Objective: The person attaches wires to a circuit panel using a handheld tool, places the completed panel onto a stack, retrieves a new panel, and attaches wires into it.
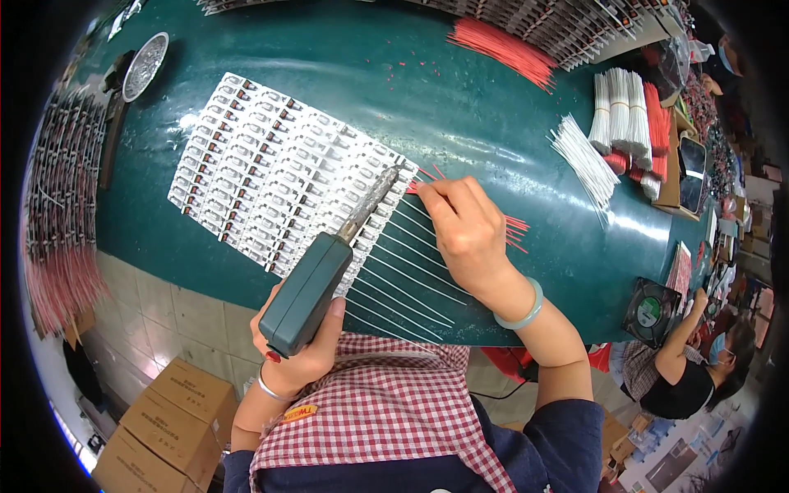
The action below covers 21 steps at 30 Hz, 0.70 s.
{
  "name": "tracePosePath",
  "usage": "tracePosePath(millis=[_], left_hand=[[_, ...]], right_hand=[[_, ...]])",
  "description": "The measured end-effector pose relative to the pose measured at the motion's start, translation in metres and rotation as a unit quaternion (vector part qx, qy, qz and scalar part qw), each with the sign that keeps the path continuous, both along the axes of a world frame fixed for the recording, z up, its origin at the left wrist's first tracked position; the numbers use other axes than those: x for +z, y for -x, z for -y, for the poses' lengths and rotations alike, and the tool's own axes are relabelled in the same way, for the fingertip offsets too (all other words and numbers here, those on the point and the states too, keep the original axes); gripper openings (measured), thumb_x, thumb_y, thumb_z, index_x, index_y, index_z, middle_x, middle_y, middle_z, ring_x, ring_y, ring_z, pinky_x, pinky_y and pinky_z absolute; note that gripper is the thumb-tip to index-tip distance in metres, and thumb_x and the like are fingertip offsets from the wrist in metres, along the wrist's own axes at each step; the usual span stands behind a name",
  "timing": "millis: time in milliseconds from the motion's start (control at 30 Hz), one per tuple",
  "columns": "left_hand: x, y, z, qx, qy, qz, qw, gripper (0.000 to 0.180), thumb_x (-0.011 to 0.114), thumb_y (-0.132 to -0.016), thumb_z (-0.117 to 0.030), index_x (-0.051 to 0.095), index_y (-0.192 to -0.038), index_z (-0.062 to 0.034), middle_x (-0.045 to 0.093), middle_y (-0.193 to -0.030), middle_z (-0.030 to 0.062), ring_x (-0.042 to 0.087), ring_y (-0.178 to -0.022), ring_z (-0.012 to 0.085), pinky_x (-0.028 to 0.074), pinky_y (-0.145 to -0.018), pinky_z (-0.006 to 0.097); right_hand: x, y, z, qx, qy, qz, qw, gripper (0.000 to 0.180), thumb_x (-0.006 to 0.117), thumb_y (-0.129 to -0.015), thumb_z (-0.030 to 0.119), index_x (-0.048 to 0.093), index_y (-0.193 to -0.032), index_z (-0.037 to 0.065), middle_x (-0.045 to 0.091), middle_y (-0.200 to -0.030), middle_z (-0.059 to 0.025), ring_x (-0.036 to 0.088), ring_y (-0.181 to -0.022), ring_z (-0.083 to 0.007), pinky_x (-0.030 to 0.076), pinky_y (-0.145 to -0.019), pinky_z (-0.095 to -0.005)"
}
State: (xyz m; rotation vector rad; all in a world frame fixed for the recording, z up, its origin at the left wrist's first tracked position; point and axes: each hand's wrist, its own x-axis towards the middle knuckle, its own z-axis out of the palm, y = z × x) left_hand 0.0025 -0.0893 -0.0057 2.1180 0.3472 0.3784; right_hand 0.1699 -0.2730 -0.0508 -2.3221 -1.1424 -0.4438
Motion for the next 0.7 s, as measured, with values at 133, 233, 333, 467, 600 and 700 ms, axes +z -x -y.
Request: tracePosePath(millis=[133, 233, 333, 467, 600, 700], left_hand=[[0.0, 0.0, -0.001, -0.007, 0.01, 0.017, 1.0, 0.026, 0.077, -0.072, 0.0, 0.071, -0.097, 0.0052, 0.07, -0.085, 0.0152, 0.068, -0.069, 0.0241, 0.053, -0.062, 0.029], [-0.003, 0.003, -0.004, 0.0, 0.025, 0.022, 0.999, 0.026, 0.077, -0.072, 0.0, 0.071, -0.096, 0.0048, 0.071, -0.085, 0.0152, 0.067, -0.068, 0.0243, 0.053, -0.062, 0.03], [-0.004, 0.006, -0.006, 0.012, 0.042, 0.021, 0.999, 0.025, 0.077, -0.072, 0.001, 0.071, -0.096, 0.0043, 0.071, -0.085, 0.0152, 0.067, -0.068, 0.0243, 0.053, -0.062, 0.03], [-0.005, 0.003, -0.009, -0.001, 0.028, 0.052, 0.998, 0.024, 0.076, -0.072, 0.002, 0.071, -0.095, 0.0042, 0.071, -0.086, 0.0151, 0.067, -0.068, 0.0241, 0.053, -0.062, 0.03], [-0.003, 0.004, -0.01, 0.001, 0.044, 0.048, 0.998, 0.024, 0.076, -0.072, 0.003, 0.07, -0.095, 0.0047, 0.071, -0.086, 0.0154, 0.068, -0.068, 0.0243, 0.054, -0.062, 0.03], [-0.004, 0.01, -0.012, 0.012, 0.04, 0.066, 0.997, 0.024, 0.076, -0.071, 0.003, 0.07, -0.095, 0.0053, 0.07, -0.086, 0.0156, 0.068, -0.068, 0.0239, 0.053, -0.062, 0.029]], right_hand=[[0.015, 0.006, 0.012, -0.016, 0.019, -0.052, 0.998, 0.028, 0.067, -0.069, -0.001, 0.07, -0.097, -0.001, 0.062, -0.088, -0.008, 0.062, -0.078, -0.0232, 0.053, -0.061, -0.0331], [0.039, 0.008, 0.037, -0.033, 0.034, -0.118, 0.992, 0.024, 0.067, -0.073, -0.003, 0.072, -0.095, 0.002, 0.065, -0.086, -0.009, 0.064, -0.077, -0.0254, 0.053, -0.064, -0.0355], [0.072, 0.007, 0.068, -0.074, 0.06, -0.219, 0.971, 0.016, 0.07, -0.077, -0.004, 0.073, -0.092, 0.002, 0.067, -0.081, -0.0132, 0.066, -0.076, -0.03, 0.053, -0.067, -0.0384], [0.105, -0.004, 0.097, -0.156, 0.136, -0.144, 0.968, 0.015, 0.068, -0.081, -0.003, 0.073, -0.094, 0.003, 0.066, -0.081, -0.0151, 0.065, -0.073, -0.0333, 0.051, -0.066, -0.0406], [0.093, -0.019, 0.071, -0.164, 0.103, -0.118, 0.974, 0.015, 0.066, -0.085, -0.002, 0.071, -0.099, 0.0, 0.064, -0.082, -0.016, 0.064, -0.074, -0.0298, 0.049, -0.066, -0.0366], [0.066, -0.025, 0.035, -0.094, 0.091, -0.148, 0.98, 0.016, 0.068, -0.083, 0.0, 0.067, -0.099, 0.002, 0.062, -0.086, -0.0156, 0.062, -0.076, -0.0363, 0.05, -0.067, -0.0428]])
